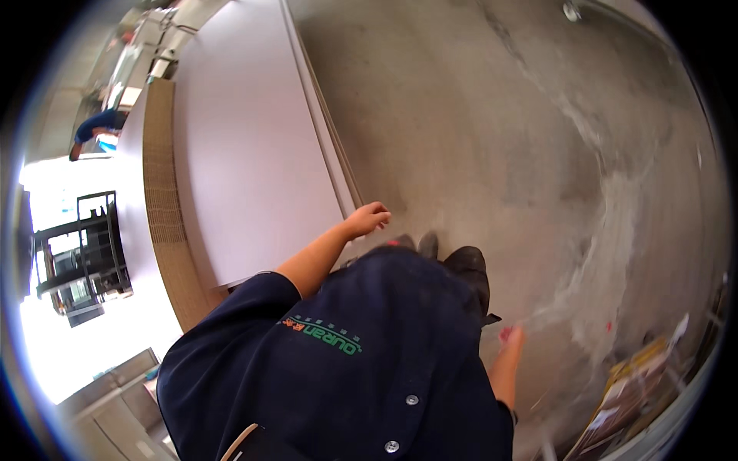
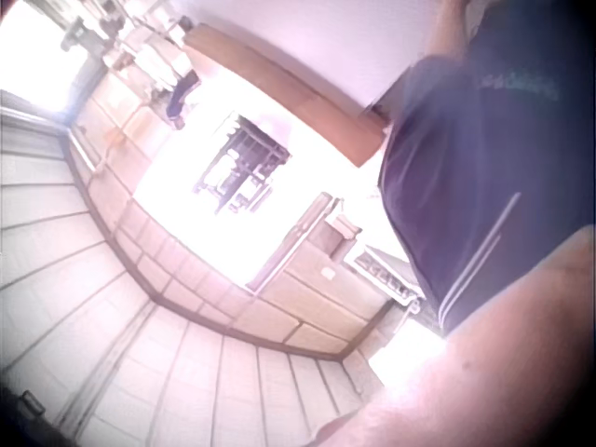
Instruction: The person picks up large flat boards from a stack and places them onto a hand truck. They then push the hand truck carrying the boards across the warehouse floor and out the door into an outdoor area.
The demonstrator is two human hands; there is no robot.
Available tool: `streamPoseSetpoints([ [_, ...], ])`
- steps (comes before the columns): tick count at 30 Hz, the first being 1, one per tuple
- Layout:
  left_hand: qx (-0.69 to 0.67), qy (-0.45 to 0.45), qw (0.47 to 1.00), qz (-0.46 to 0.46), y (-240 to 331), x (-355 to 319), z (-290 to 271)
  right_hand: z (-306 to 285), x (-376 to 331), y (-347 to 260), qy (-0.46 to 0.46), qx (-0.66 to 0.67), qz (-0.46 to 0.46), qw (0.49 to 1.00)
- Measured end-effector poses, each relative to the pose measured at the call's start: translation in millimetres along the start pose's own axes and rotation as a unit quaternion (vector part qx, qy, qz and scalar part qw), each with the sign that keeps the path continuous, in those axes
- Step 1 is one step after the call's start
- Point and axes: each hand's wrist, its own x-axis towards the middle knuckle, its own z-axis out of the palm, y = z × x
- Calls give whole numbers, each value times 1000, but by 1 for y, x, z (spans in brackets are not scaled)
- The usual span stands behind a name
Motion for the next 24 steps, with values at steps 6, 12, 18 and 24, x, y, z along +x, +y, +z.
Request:
streamPoseSetpoints([
  [6, -62, 151, 986, -22, 33, 98, -43, 109, 77, -127, -147, -77, -19, 986],
  [12, 46, 122, 965, -228, -39, 166, -76, 271, 130, -375, -253, -209, -98, 940],
  [18, -259, 262, 901, -227, 135, 189, -66, 487, 61, -650, -240, -193, -227, 924],
  [24, -273, 243, 899, -243, 157, 292, -120, 724, -44, -788, -369, -220, -319, 845],
])
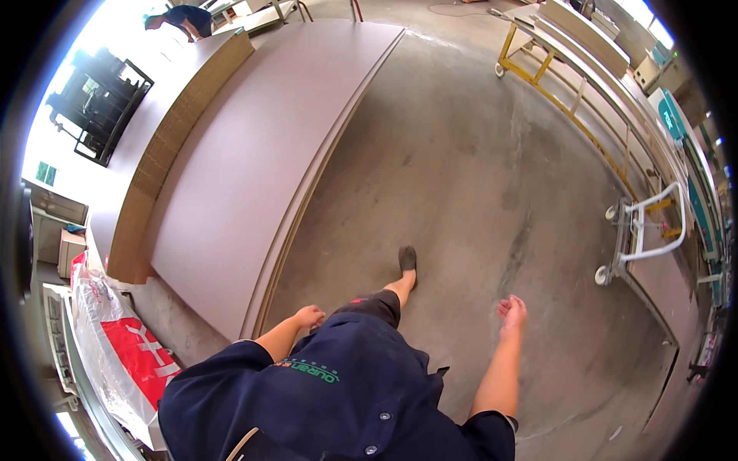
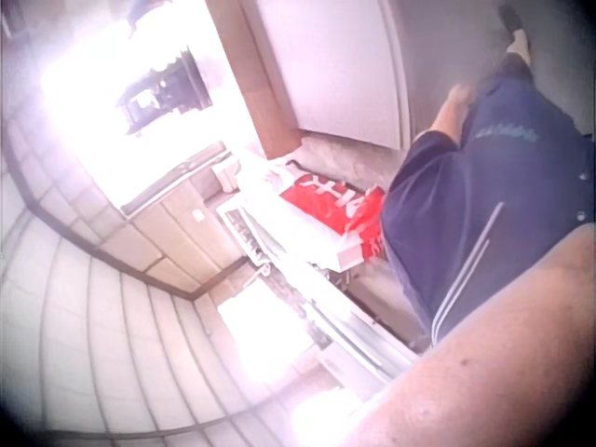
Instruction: The person picks up large flat boards from a stack and places them onto a hand truck. They then push the hand truck carrying the boards across the warehouse floor and out the door into an outdoor area.
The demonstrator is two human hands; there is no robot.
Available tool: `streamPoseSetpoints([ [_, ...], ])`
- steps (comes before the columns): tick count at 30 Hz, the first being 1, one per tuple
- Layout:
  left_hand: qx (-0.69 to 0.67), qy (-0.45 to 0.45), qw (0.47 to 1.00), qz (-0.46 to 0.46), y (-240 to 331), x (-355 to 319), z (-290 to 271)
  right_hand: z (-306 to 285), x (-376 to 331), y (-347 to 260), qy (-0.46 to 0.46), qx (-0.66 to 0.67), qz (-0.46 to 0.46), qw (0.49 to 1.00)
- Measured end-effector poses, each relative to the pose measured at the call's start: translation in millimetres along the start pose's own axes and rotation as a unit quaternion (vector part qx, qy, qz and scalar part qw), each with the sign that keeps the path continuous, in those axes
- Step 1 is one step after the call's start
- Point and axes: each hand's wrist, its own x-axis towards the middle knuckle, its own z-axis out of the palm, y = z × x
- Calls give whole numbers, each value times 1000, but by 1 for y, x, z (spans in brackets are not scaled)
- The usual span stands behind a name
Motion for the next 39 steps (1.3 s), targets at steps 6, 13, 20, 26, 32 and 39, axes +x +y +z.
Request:
streamPoseSetpoints([
  [6, 208, -61, 975, -50, 153, 120, -53, 77, 79, -35, -85, 22, 129, 988],
  [13, -116, 124, 947, 274, 510, 185, -161, 90, 191, -55, 41, -62, 277, 958],
  [20, -75, 181, 958, 211, 609, 299, -226, 239, 371, -202, 34, -14, 242, 970],
  [26, -135, 107, 983, -69, 588, 331, -243, 464, 566, -391, -132, -80, 140, 978],
  [32, -261, 133, 948, -126, 634, 365, -248, 742, 605, -594, -299, -64, 26, 952],
  [39, -138, 168, 974, -59, 808, 478, -346, 914, 667, -610, -353, -70, 150, 921],
])
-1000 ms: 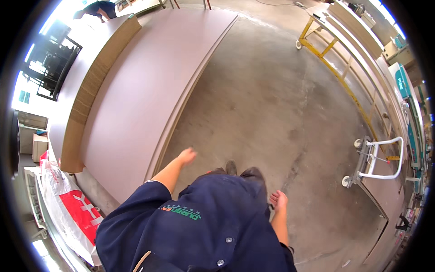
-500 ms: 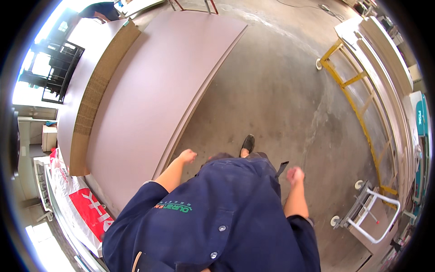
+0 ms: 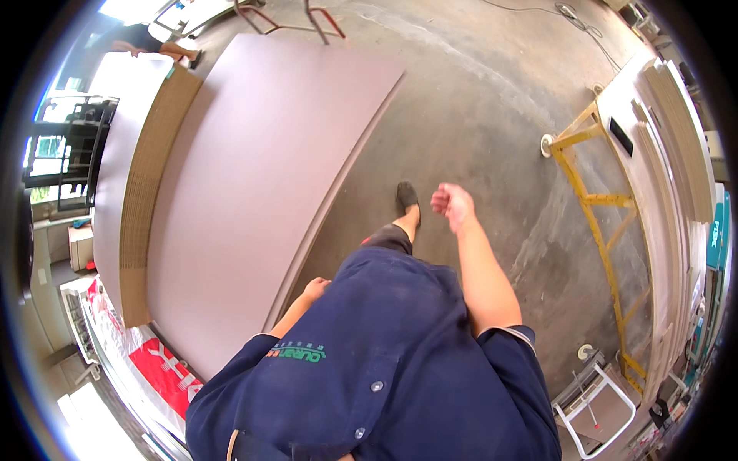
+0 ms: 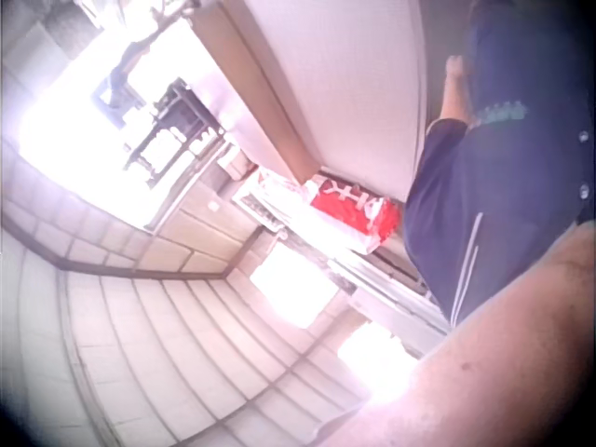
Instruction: The person picks up large flat boards from a stack and places them onto a hand truck. They then push the hand truck carrying the boards across the warehouse floor and out the door into an outdoor area.
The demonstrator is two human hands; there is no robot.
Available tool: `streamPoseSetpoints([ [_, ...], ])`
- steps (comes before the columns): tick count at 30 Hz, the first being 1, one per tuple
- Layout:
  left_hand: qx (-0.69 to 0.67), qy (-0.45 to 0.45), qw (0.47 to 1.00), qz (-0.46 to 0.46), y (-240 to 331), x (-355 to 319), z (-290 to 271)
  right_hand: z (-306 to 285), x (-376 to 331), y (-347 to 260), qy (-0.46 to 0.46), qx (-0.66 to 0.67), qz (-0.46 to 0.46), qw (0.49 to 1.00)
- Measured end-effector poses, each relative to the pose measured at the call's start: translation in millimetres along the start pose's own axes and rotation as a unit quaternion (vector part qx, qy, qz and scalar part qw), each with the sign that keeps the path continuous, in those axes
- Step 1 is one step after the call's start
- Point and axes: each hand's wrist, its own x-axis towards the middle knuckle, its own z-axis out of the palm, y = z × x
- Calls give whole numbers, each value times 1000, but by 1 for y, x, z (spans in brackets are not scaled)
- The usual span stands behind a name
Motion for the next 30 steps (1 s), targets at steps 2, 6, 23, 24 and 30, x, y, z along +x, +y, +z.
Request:
streamPoseSetpoints([
  [2, 37, -109, 993, -23, 116, 30, -38, 1, 30, -13, 42, 10, 83, 996],
  [6, -133, 30, 985, 109, 281, 99, -102, 6, 96, -59, 76, 73, 101, 989],
  [23, 106, -21, 990, -93, 472, 205, -73, 108, 464, -104, 166, 150, 312, 924],
  [24, 91, -11, 990, -110, 484, 211, -62, 111, 475, -99, 170, 150, 322, 919],
  [30, 307, -21, 937, -164, 569, 253, -5, 130, 535, -69, 203, 153, 388, 886],
])
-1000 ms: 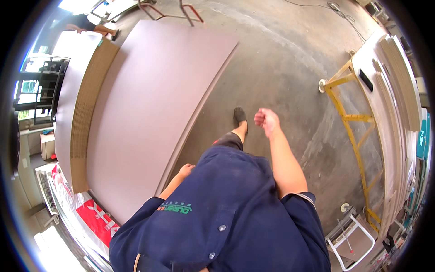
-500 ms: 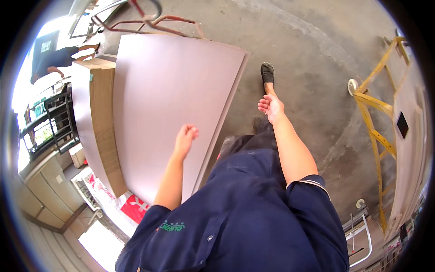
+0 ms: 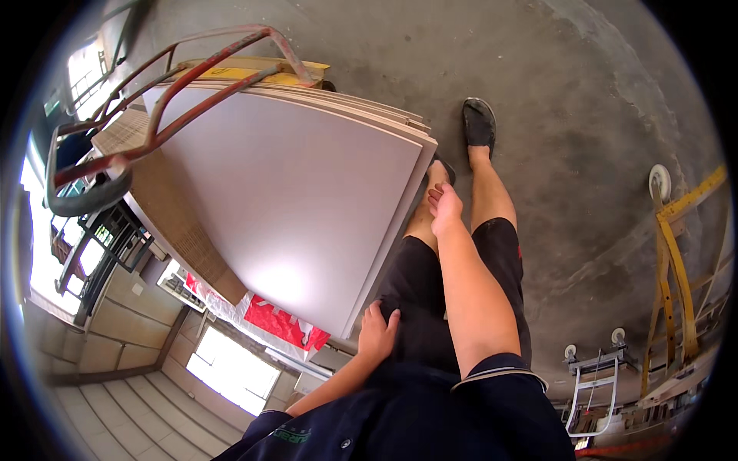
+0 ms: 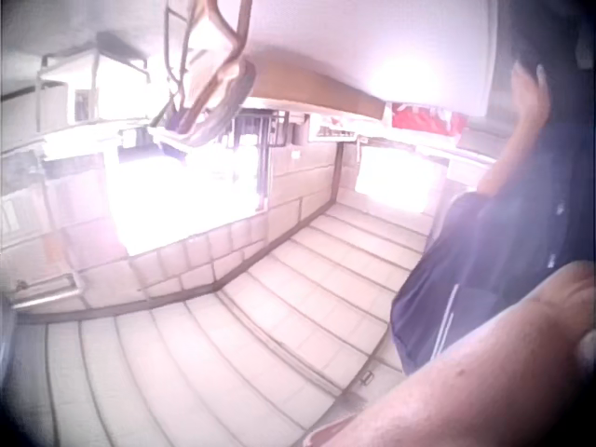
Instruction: The person picks up large flat boards from a stack and places them onto a hand truck. They then push the hand truck carrying the boards across the warehouse floor and out the door into an outdoor area.
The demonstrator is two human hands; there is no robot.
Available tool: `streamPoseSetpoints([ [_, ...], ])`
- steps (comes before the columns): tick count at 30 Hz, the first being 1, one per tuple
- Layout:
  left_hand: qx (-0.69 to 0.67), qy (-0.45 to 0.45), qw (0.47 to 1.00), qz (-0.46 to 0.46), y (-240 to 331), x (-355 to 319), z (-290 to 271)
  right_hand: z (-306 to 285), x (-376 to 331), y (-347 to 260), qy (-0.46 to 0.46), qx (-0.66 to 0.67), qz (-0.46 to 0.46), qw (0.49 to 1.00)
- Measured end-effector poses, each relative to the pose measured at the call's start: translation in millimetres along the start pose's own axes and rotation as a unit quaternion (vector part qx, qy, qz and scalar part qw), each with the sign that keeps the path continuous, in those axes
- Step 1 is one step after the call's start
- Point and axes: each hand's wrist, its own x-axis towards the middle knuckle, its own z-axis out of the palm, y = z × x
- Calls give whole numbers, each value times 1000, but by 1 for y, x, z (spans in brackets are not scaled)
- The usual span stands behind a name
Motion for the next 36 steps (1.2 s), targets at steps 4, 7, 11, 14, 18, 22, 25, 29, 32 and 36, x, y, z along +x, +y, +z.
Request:
streamPoseSetpoints([
  [4, 39, 10, 999, -8, 12, 13, -7, 27, 29, 14, 1, 51, 26, 998],
  [7, 29, 7, 999, -20, 6, 22, -12, 50, 38, 28, -68, 150, 26, 986],
  [11, 40, -3, 999, -24, 15, 34, -20, 51, 45, 24, -107, 175, 58, 977],
  [14, 47, -6, 999, -23, 16, 41, -23, 50, 44, 28, -102, 183, 38, 977],
  [18, 49, -18, 998, -23, 19, 47, -30, 59, 40, 24, -123, 207, 25, 970],
  [22, 43, -23, 998, -39, 26, 51, -41, 68, 46, 36, -91, 217, -21, 972],
  [25, 57, 6, 998, -17, 23, 60, -44, 82, 32, 25, -56, 215, -16, 975],
  [29, 61, -1, 998, -12, 22, 63, -47, 87, 28, 24, -29, 207, -27, 978],
  [32, 61, -5, 998, -15, 22, 64, -48, 84, 32, 29, -20, 203, -25, 979],
  [36, 69, 1, 997, -19, 24, 65, -46, 84, 33, 26, -41, 177, -33, 983],
])
